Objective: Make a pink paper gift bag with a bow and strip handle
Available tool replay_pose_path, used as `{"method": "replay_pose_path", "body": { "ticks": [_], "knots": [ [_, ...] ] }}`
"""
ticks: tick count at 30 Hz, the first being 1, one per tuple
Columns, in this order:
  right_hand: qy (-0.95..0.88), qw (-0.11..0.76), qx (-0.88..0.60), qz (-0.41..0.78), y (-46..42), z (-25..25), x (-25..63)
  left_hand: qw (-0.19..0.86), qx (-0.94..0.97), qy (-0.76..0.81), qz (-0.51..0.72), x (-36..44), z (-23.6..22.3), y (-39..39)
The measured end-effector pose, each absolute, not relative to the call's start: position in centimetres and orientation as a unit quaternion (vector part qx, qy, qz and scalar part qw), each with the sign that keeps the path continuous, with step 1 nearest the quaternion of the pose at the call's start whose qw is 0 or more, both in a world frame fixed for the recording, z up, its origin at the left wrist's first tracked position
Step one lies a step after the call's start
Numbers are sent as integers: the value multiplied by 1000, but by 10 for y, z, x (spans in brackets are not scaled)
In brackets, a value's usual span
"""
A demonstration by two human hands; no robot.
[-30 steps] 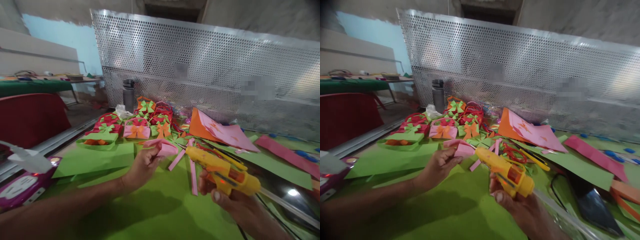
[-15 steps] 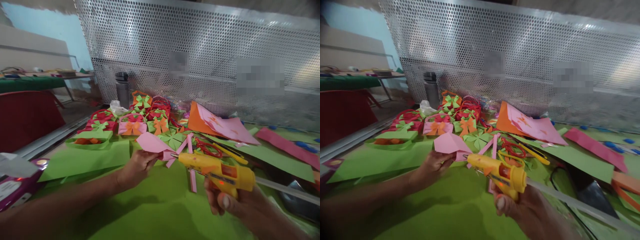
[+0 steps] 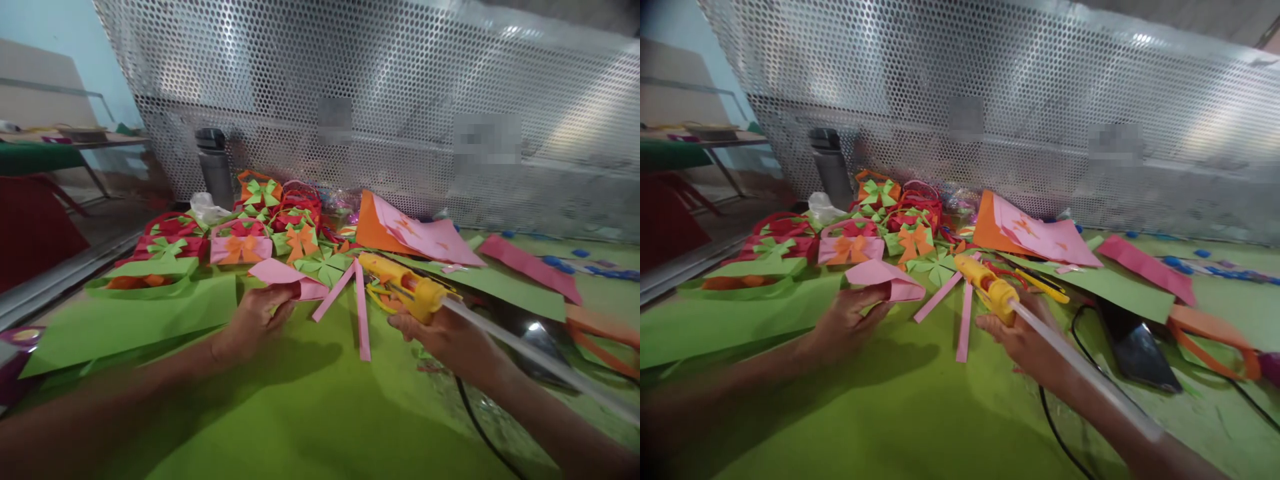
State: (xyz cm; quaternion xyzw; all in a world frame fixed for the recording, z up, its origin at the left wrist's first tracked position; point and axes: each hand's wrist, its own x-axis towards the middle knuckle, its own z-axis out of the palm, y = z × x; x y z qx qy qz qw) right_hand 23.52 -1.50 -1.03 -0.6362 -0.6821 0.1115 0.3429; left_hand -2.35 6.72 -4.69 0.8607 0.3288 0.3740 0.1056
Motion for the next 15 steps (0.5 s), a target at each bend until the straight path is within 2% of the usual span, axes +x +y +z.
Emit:
{"method": "replay_pose_path", "body": {
  "ticks": [3,15],
  "knots": [
    [-695,314,-640,94,-8,-18,235,110,856,337,376,-24,-48,67],
    [-664,324,-670,68,25,-51,237,157,830,369,387,-23,-50,71]
  ]
}}
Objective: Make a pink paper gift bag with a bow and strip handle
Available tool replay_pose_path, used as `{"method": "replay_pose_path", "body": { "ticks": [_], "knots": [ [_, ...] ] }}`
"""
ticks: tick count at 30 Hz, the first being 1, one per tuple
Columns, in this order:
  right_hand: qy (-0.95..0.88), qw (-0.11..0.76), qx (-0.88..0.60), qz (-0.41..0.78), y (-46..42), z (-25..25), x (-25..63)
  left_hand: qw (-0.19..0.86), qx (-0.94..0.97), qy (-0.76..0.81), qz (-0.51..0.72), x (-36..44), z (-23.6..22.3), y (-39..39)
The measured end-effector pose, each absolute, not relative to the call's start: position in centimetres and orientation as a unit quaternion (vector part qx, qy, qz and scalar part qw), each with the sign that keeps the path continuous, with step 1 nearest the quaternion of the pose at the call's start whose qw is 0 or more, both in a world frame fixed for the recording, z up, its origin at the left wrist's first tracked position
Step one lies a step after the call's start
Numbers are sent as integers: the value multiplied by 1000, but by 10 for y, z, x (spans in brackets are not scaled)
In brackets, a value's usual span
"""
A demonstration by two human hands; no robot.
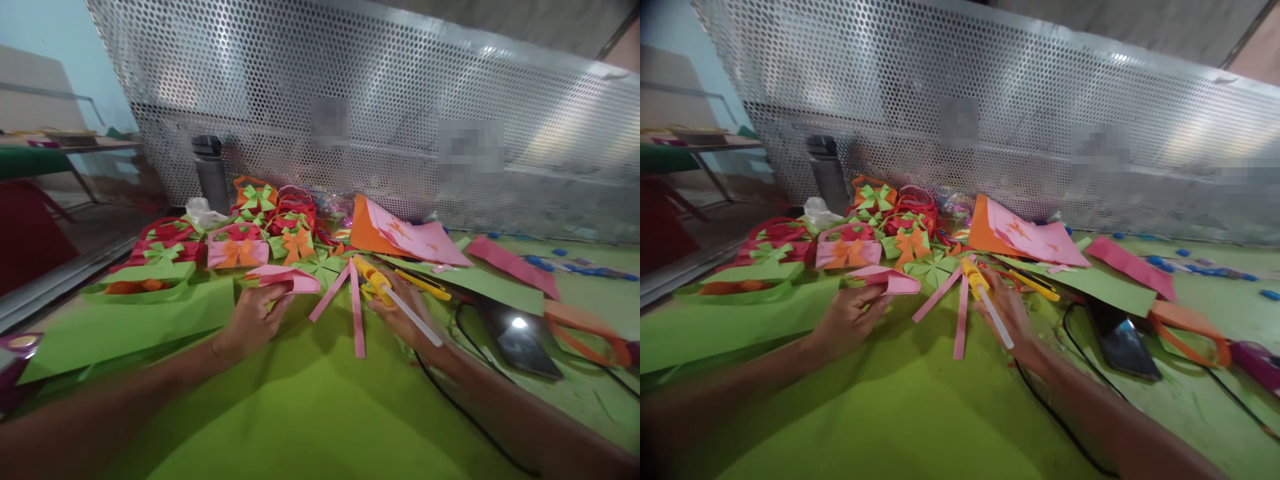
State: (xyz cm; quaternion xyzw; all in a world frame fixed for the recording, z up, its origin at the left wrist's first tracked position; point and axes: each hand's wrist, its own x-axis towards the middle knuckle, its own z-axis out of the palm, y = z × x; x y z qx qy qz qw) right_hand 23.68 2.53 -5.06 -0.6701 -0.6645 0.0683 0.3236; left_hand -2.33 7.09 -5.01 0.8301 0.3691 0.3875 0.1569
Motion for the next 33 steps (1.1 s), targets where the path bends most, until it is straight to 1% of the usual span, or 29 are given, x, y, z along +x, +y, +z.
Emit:
{"method": "replay_pose_path", "body": {
  "ticks": [5,7,9,12,16,21,27,33],
  "knots": [
    [-689,264,-675,1,19,-36,232,171,813,388,398,-25,-49,71],
    [-683,252,-685,-29,16,-33,232,178,802,403,404,-25,-47,72],
    [-683,268,-679,-26,14,-33,232,188,792,413,409,-25,-45,73],
    [-692,324,-645,13,15,-37,232,202,783,420,413,-25,-43,74],
    [-646,386,-655,64,19,-41,228,220,775,420,418,-24,-41,71],
    [-616,389,-679,86,28,-41,224,238,773,408,423,-24,-46,69],
    [-595,376,-703,102,42,-41,220,270,760,366,464,-23,-58,73],
    [-581,399,-701,110,54,-51,208,314,737,346,489,-19,-53,64]
  ]
}}
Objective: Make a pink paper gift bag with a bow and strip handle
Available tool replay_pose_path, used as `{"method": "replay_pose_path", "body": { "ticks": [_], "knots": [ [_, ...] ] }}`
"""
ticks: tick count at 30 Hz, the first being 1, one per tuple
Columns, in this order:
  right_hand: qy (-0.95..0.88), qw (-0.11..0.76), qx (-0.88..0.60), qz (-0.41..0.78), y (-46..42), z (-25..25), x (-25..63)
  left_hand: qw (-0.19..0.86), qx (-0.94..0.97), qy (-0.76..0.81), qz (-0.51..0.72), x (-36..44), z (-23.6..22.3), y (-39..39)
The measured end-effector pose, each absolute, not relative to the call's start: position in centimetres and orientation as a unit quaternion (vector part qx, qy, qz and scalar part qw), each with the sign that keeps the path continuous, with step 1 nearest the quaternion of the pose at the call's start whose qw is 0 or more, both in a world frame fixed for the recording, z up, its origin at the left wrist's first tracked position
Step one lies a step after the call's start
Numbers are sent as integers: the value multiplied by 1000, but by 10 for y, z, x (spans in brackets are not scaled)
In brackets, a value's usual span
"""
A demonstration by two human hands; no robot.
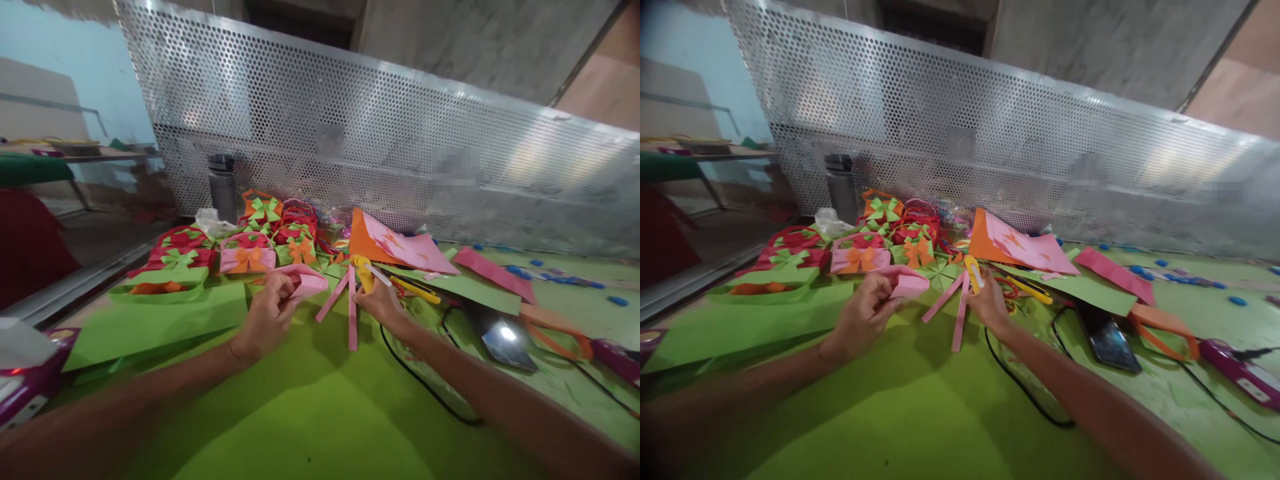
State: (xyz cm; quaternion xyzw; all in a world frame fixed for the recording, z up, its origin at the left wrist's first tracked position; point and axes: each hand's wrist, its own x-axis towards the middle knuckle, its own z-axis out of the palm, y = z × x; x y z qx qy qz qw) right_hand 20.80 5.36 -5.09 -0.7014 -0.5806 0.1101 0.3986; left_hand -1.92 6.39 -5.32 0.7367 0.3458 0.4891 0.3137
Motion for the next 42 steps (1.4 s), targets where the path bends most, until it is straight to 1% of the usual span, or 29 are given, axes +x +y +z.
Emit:
{"method": "replay_pose_path", "body": {
  "ticks": [6,12,16,20,22,24,29,36,38,42],
  "knots": [
    [-573,440,-677,138,52,-53,199,318,721,361,499,-21,-49,65],
    [-597,476,-621,175,33,-24,199,311,738,346,488,-26,-46,69],
    [-644,467,-572,200,13,-7,196,325,725,359,489,-28,-37,75],
    [-709,410,-529,223,0,-3,192,411,682,347,496,-31,-26,78],
    [-724,399,-517,220,-2,-7,191,469,646,325,507,-32,-20,77],
    [-730,395,-514,217,-1,-10,191,500,626,310,511,-32,-15,75],
    [-701,418,-528,236,-3,-12,184,536,620,341,460,-26,-10,64],
    [-680,448,-520,258,-12,-18,164,674,505,295,452,-6,-14,44],
    [-677,456,-516,260,-13,-23,162,691,475,290,462,-4,-14,42],
    [-682,466,-495,269,-13,-32,162,692,450,284,488,-3,-13,42]
  ]
}}
